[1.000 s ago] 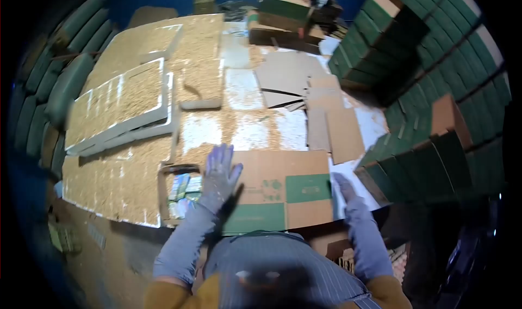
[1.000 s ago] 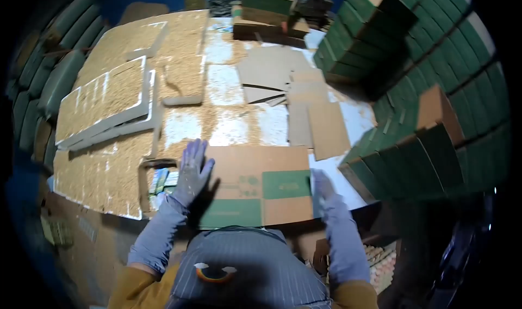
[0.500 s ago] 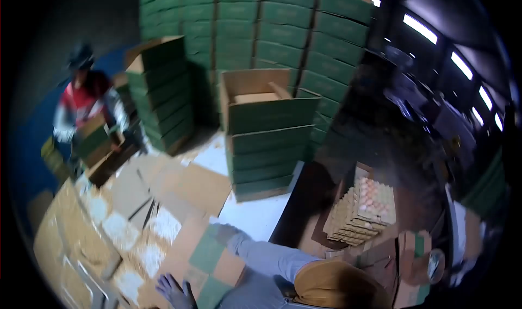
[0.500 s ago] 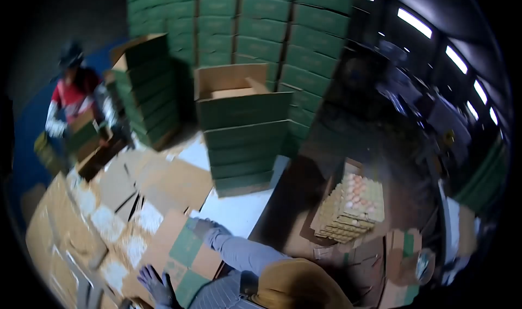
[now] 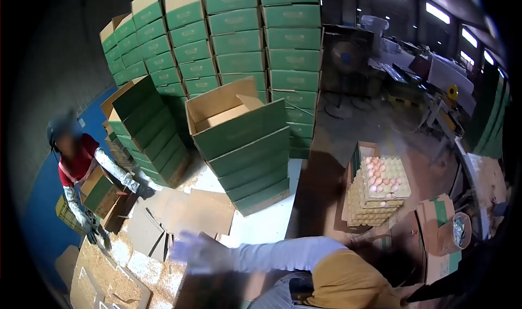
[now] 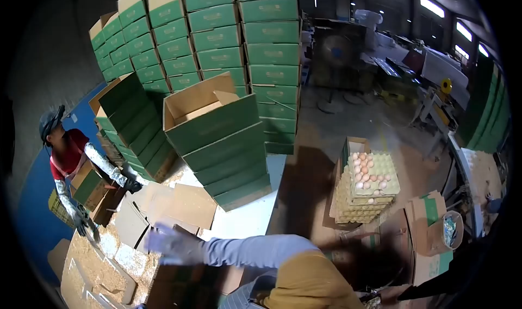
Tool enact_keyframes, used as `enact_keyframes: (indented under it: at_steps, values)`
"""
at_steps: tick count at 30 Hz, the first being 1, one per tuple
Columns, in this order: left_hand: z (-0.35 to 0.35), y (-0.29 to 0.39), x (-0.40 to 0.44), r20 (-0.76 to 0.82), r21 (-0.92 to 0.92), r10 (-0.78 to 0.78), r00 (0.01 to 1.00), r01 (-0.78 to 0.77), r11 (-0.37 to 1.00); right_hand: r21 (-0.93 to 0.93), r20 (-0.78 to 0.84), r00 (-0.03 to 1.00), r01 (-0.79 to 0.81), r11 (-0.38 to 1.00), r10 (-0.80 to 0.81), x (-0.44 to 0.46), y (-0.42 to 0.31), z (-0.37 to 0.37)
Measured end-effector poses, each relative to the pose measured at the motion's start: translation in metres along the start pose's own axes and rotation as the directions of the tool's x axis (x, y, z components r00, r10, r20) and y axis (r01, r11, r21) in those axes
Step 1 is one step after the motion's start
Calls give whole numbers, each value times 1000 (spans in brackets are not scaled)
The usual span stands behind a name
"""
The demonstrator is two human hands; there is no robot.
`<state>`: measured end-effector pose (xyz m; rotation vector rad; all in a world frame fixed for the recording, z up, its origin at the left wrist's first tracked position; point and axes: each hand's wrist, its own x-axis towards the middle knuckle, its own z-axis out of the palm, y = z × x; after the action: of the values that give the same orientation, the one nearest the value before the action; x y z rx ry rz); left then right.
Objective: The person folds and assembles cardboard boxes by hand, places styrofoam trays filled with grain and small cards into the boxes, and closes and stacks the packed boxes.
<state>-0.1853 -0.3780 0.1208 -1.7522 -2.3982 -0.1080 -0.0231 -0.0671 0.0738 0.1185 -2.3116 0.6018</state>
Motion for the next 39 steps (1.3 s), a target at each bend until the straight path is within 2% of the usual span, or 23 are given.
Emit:
enact_keyframes:
  at_steps: [2, 5, 8, 10, 13, 14, 16, 17, 18, 19, 20, 22, 23, 24, 25, 27, 29, 30, 31, 33, 35, 36, 39]
  values:
    - [12, 23, 35, -16, 4, 118, 993, -118, 993, -108, 167, 983, 99, 989, -80, -6, -8, 22]
    - [31, 35, 73, -16, 23, 89, 996, -89, 996, -158, -139, 906, 379, 912, -401, -32, 6, 29]
    - [26, 24, 77, 2, 3, -80, 997, 80, 997, -190, -143, 876, 432, 882, -460, -52, 1, 8]
    - [10, 8, 62, 8, -26, -238, 971, 238, 971, -203, 53, 951, 310, 929, -305, -44, 0, 1]
    - [-48, 21, 31, -1, -203, -424, 906, 415, 887, 189, -156, 909, 411, 892, -386, 4, -15, -5]
    - [-80, 54, 31, 142, -398, -484, 864, 497, 771, 305, -196, 881, 473, 827, -431, 22, -20, -9]
    - [-48, 53, 25, -255, -466, 31, 967, -151, 872, 328, 309, 783, 445, 833, -540, 38, -45, -22]
    - [-41, 53, 28, -129, -280, 220, 967, -248, 928, 287, 527, 636, 491, 823, -563, 36, -49, -5]
    - [-44, 77, 44, 227, -72, 265, 937, -255, 964, 521, 480, 693, 267, 811, -537, 12, -37, 38]
    - [9, 68, 51, 68, 83, 499, 864, -504, 860, 531, 646, 574, 136, 837, -503, -16, -30, 71]
    - [39, 70, 57, 5, 177, 505, 863, -498, 849, 490, 785, 429, 13, 872, -448, -43, -23, 104]
    - [69, 61, 54, -57, 267, 392, 918, -364, 892, 365, 862, 196, 401, 840, -468, -48, -14, 106]
    - [75, 59, 51, -89, 369, 371, 924, -315, 874, 444, 699, 405, 401, 801, -590, -45, -13, 90]
    - [77, 60, 50, -267, 263, 124, 956, -51, 963, 515, 479, 584, 418, 748, -656, -36, -11, 66]
    - [80, 58, 45, -404, 107, -158, 901, 218, 970, 516, 443, 689, 328, 792, -574, -20, -7, 35]
    - [91, 40, 35, -481, 40, -365, 797, 436, 899, 289, 643, 678, 216, 933, -356, -47, 36, -17]
    - [73, 54, 45, -370, 20, -399, 839, 437, 899, 284, 795, 540, 69, 956, -275, -48, 25, -30]
    - [55, 61, 52, -405, 114, -385, 829, 464, 878, 335, 813, 582, -445, 830, -16, -47, 23, -25]
    - [44, 57, 48, -401, 109, -403, 823, 480, 871, 338, 844, 481, -821, 460, 237, -45, 20, -21]
    - [27, 50, 35, -177, -234, -342, 923, 298, 925, 361, 740, 427, -904, 230, 519, -22, 1, -17]
    - [11, 64, 6, -187, -290, -94, 978, 37, 956, 195, 732, 424, -880, 432, 533, -46, 38, 18]
    - [17, 66, -11, -137, -409, 39, 990, -92, 908, 146, 799, 313, -929, 339, 513, -49, 42, 28]
    - [57, 64, -39, -2, -215, 268, 963, -262, 941, 247, 886, 345, -916, 317, 308, -46, 58, 54]
